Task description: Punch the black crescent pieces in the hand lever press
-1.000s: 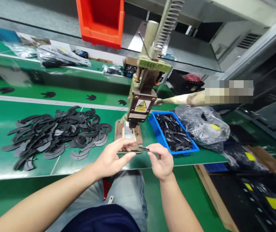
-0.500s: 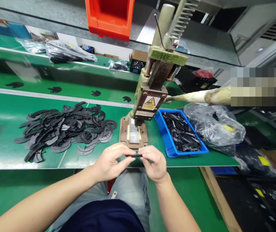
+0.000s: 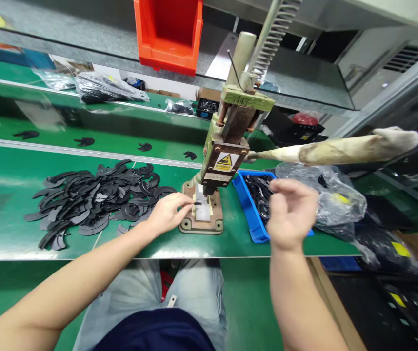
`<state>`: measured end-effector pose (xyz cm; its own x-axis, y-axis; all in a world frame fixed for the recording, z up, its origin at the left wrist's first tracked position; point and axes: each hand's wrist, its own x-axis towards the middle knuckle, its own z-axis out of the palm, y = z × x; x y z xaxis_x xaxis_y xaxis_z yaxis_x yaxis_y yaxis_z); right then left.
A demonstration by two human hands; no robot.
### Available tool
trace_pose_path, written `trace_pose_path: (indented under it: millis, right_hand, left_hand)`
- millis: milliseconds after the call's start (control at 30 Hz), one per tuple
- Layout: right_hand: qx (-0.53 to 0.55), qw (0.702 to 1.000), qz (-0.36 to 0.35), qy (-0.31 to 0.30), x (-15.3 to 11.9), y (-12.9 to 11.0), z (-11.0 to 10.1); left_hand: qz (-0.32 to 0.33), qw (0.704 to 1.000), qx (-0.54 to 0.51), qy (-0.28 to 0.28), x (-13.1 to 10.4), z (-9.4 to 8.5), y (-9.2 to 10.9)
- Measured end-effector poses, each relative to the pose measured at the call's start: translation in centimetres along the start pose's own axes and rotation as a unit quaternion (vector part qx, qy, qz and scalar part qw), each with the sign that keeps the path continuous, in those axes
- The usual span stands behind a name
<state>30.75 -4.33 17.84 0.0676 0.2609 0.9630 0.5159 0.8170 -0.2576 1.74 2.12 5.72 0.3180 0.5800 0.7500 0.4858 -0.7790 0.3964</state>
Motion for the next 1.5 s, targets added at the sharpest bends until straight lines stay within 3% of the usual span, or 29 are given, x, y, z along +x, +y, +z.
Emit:
trace_pose_path:
  millis: [67,133,233,300,433,633,767,833,933,1067,1233,1400,1500]
  right_hand:
    - [0.086,0.995,-0.036,0.035,5.1,-2.1,-0.7]
    - [0.161,0.987,-0.001,-0.001,8.8,-5.0,-0.7]
    - [0.156,0.987,0.016,-0.043,11.0,-8.2,-0.2]
    - [0.157,0.987,-0.001,-0.033,10.4,-8.6,0.1]
    - [0.162,0.986,-0.032,-0.014,6.8,-7.0,0.0]
    - [0.080,0.988,-0.118,0.056,-1.3,-4.2,0.6]
    - [0.048,0.989,-0.126,0.051,-5.0,-2.2,1.1]
    - [0.056,0.987,-0.134,0.069,-5.5,-1.7,1.3]
    - [0.067,0.985,-0.135,0.085,-5.5,-1.5,1.7]
    - [0.073,0.981,-0.135,0.116,-5.4,-1.7,2.2]
    - [0.060,0.986,-0.124,0.095,-5.7,-1.7,1.9]
    - [0.057,0.988,-0.125,0.071,-5.9,-1.7,1.3]
    - [0.060,0.987,-0.126,0.083,-5.9,-1.6,1.5]
  left_hand:
    - [0.005,0.999,0.045,-0.023,1.0,0.7,-1.4]
    - [0.008,0.994,0.093,-0.048,1.8,1.3,-2.0]
    - [0.017,0.984,0.155,-0.089,2.7,2.0,-2.0]
    - [0.030,0.978,0.173,-0.116,3.2,2.2,-1.8]
    - [0.049,0.972,0.172,-0.154,3.9,1.9,-1.5]
    - [0.044,0.982,0.119,-0.138,3.7,2.2,-1.4]
    - [0.055,0.981,0.110,-0.150,3.7,1.5,-1.6]
    - [0.027,0.978,0.137,-0.153,4.0,0.0,-2.4]
    - [-0.068,0.959,0.235,-0.145,4.4,-3.3,-4.8]
    - [-0.158,0.919,0.282,-0.224,5.1,-6.6,-8.6]
    - [-0.233,0.903,0.216,-0.288,6.1,-6.5,-10.8]
    - [-0.258,0.903,0.154,-0.309,6.8,-6.6,-11.6]
    - [-0.272,0.913,0.088,-0.290,6.8,-7.4,-12.2]
